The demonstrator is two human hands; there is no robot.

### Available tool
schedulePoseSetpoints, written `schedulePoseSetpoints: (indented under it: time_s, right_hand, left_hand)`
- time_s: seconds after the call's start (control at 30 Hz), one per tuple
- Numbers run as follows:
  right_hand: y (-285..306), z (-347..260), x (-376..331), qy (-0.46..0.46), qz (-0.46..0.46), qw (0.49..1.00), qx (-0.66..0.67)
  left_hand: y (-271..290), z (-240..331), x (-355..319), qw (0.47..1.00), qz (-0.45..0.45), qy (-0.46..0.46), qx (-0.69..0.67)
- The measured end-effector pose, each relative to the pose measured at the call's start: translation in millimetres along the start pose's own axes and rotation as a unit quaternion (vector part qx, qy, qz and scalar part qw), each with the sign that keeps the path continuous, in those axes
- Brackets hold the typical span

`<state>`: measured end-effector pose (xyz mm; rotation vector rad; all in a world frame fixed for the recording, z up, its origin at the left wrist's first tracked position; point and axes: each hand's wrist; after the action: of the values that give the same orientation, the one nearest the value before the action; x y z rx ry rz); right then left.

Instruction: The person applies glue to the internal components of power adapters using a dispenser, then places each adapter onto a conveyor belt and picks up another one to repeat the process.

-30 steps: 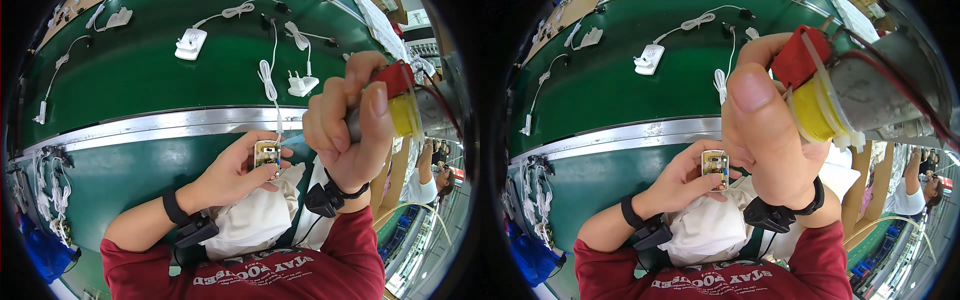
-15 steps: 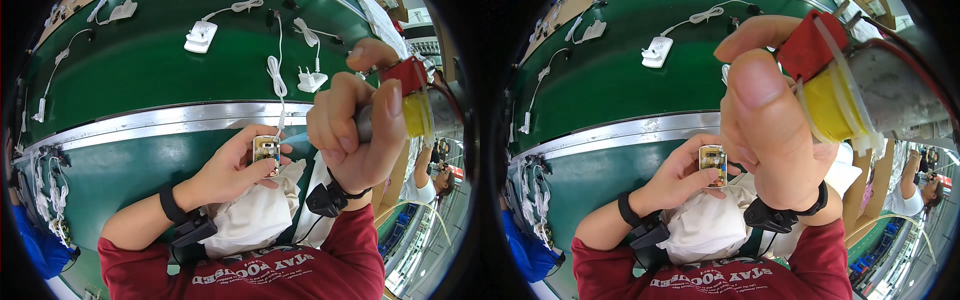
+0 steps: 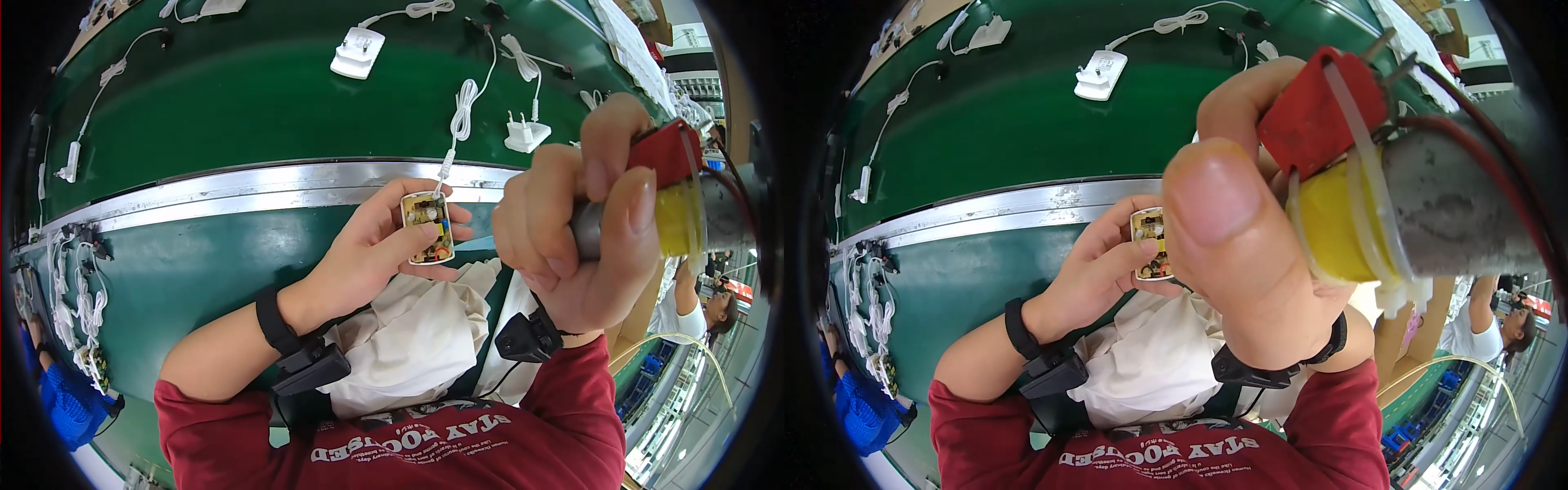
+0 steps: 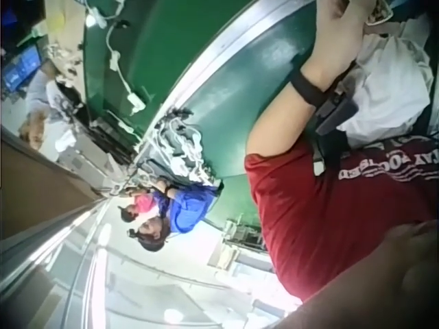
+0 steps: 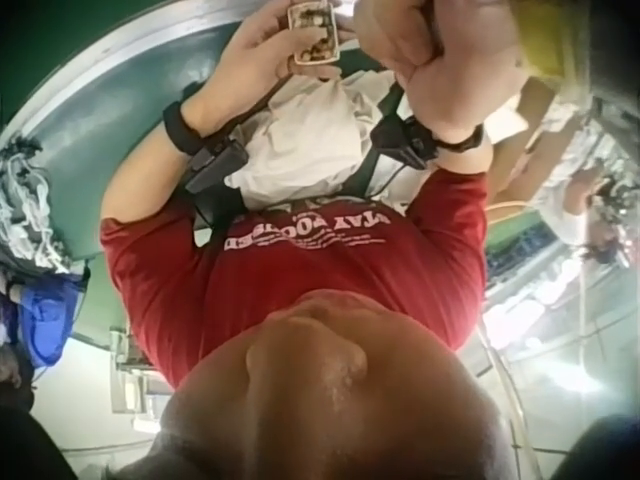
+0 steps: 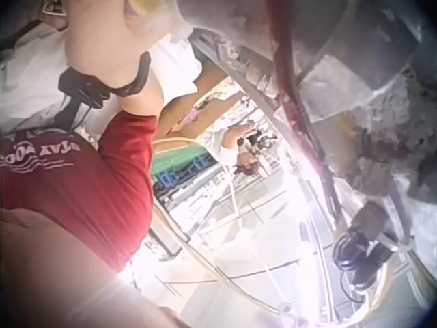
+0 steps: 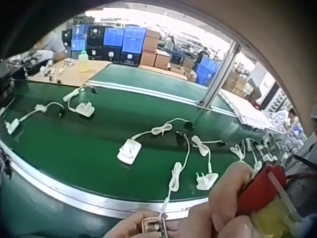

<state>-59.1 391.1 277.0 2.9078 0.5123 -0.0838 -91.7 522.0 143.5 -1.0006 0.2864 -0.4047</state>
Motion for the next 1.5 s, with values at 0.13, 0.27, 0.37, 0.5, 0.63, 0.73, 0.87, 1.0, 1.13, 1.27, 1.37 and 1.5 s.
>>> schedulePoseSetpoints:
  time_s: [0.13,0.27,0.37,0.5,0.63,0.73,0.87,1.0,1.13,1.27,1.37,1.5]
  right_hand:
    - [2.0,1.2,-2.5,-0.004,0.001,1.000,0.000]
    - [-0.5,6.3,-2.5,-0.006,0.001,1.000,0.000]
    - [-1.5,12.2,-2.1,-0.008,-0.005,1.000,0.003]
    - [-3.6,13.7,-5.9,-0.009,-0.008,1.000,0.001]
    - [-5.2,13.1,-5.5,-0.013,-0.009,1.000,0.000]
    - [-1.2,11.1,-6.8,-0.020,-0.011,1.000,0.001]
    - [0.7,14.3,-5.8,-0.023,-0.012,1.000,0.000]
    - [-1.3,18.6,-5.7,-0.027,-0.015,1.000,0.001]
    - [-1.3,17.9,-5.8,-0.029,-0.016,0.999,0.001]
    - [5.7,11.0,-4.3,-0.027,-0.010,1.000,-0.001]
    - [8.7,7.5,-1.6,-0.020,-0.015,1.000,0.001]
    - [14.5,-0.7,-5.0,-0.017,-0.020,1.000,0.016]
  left_hand:
    - [-0.1,-0.8,0.1,1.000,0.002,-0.005,-0.006]
    - [6.0,-4.0,2.1,1.000,-0.013,-0.006,-0.007]
    - [7.8,-6.8,1.9,0.999,-0.006,-0.008,-0.036]
    - [9.5,-6.4,2.4,0.997,-0.029,-0.012,-0.077]
    - [6.0,-6.1,2.4,0.994,-0.043,-0.012,-0.097]
    - [2.1,-4.4,1.1,0.994,-0.037,-0.007,-0.102]
    - [4.6,-6.0,2.6,0.994,-0.035,0.000,-0.106]
    - [10.0,-7.1,2.9,0.993,-0.047,0.004,-0.111]
    - [9.4,-6.6,2.3,0.992,-0.054,0.006,-0.113]
    - [3.2,-6.6,7.8,0.993,-0.059,0.005,-0.105]
    - [-1.8,-7.7,21.5,0.995,-0.054,-0.018,-0.081]
    - [-16.0,-0.5,63.2,0.976,-0.077,-0.135,0.150]
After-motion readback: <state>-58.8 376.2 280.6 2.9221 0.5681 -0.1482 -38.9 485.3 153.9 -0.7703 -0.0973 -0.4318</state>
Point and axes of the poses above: each hand's wrist, its own x-axis towards the middle knuckle, its own y-axis out of the back of the hand, z = x × y, and after that the axes turned 14 degrees about -y, right-handed
